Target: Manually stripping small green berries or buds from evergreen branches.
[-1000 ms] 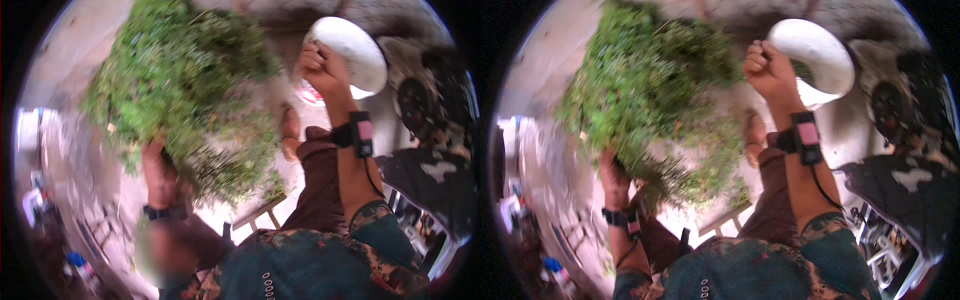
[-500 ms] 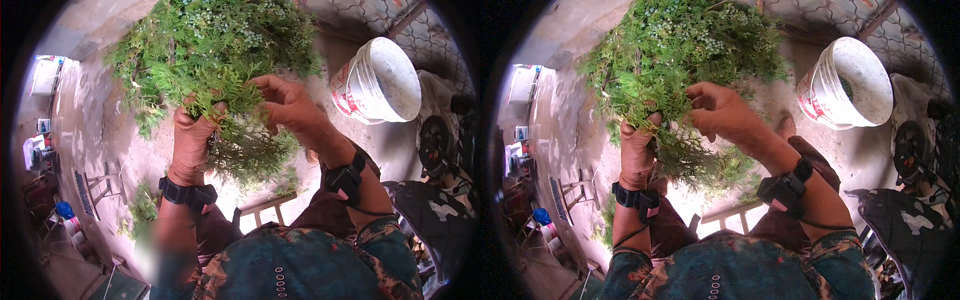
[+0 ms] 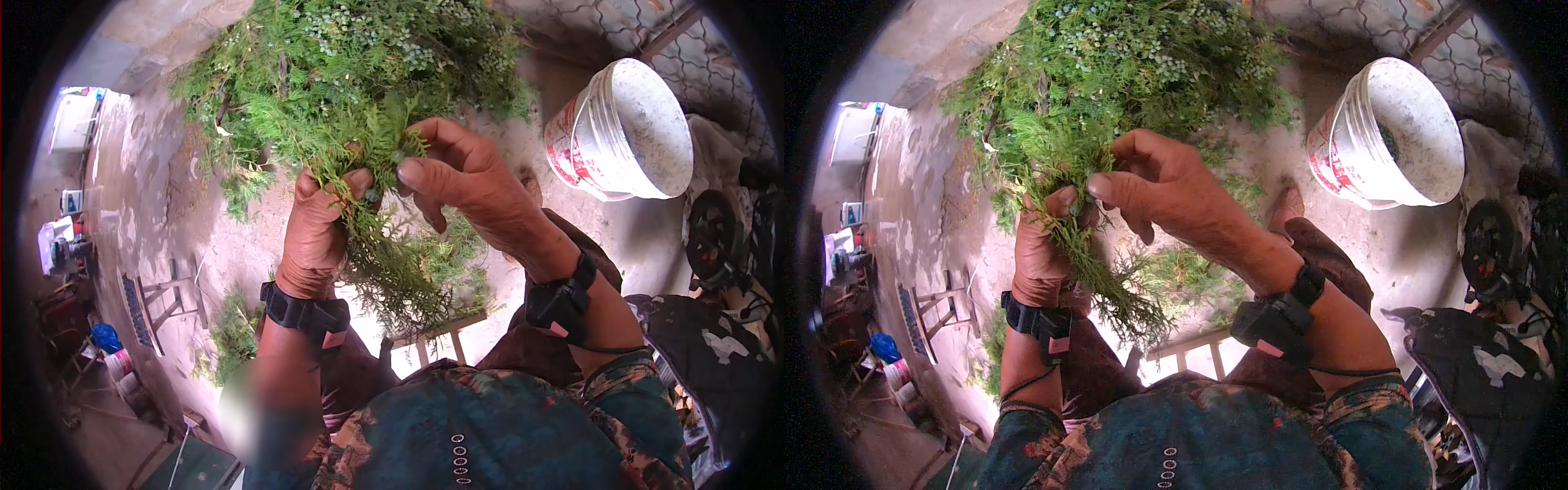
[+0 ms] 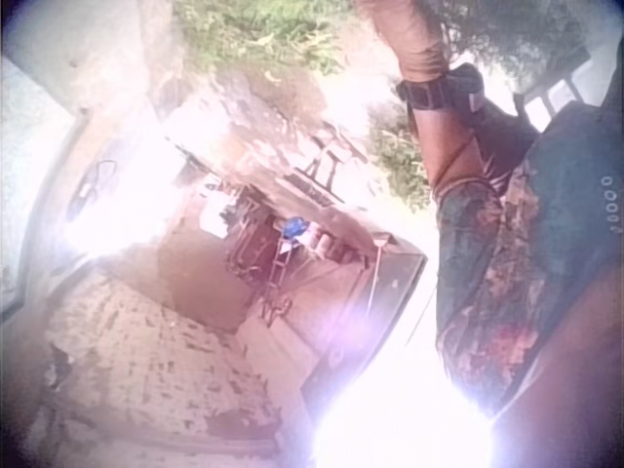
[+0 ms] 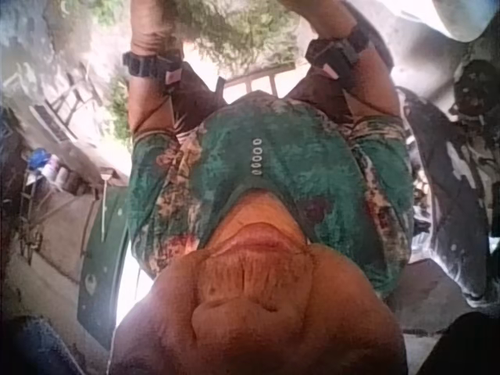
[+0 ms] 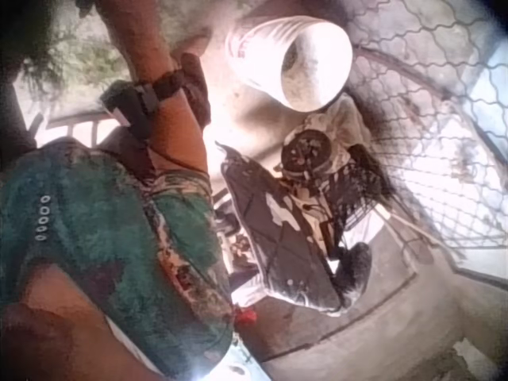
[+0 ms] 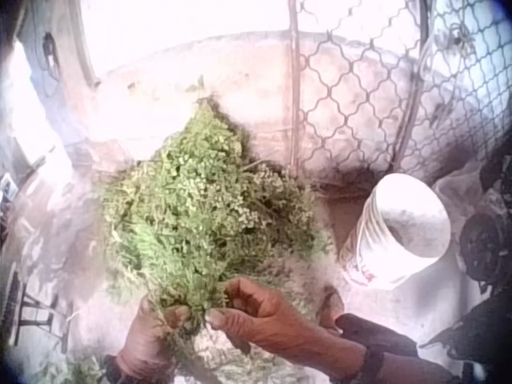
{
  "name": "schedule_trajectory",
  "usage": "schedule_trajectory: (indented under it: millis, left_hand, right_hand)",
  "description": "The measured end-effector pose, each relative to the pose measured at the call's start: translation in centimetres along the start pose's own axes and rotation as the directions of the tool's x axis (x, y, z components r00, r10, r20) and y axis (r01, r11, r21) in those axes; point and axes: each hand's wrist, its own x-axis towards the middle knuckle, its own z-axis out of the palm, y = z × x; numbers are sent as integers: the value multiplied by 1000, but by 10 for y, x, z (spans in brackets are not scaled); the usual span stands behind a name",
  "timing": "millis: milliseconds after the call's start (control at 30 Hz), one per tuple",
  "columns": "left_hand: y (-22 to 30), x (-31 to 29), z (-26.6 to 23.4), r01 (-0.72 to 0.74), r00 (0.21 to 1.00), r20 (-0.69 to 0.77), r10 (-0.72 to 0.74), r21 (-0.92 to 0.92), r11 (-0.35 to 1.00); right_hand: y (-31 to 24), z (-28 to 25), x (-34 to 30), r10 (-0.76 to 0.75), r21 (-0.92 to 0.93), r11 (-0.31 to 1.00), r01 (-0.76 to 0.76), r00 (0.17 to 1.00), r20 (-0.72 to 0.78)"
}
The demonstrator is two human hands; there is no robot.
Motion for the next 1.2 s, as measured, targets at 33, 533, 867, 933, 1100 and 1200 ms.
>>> schedule_trajectory:
  millis: [33, 533, 867, 933, 1100, 1200]
  left_hand:
    - [-1, 1, 0, 35, 999, -29, -35, -10, 999]
    - [-23, 2, 8, 334, 884, 433, -176, -322, 886]
    - [-91, 81, 36, 853, -219, 739, 637, -172, 493]
    - [-110, 60, -3, 660, 248, 670, 700, -646, 384]
    - [-36, 13, 10, 320, 742, 650, 163, -558, 765]
    - [-19, 4, 22, 176, 913, 407, -38, -307, 935]
  right_hand:
    - [0, 0, 0, -35, -12, 999, 35, 999, 1]
    - [-3, -1, -6, 117, 443, 886, -135, 991, 68]
    - [2, -1, -2, 95, 646, 753, -125, 992, 82]
    - [0, 3, -2, 98, 581, 806, -113, 994, 57]
    - [0, 3, -3, 170, 461, 875, -147, 985, -8]
    - [8, 2, -2, 170, 395, 908, -139, 984, -46]
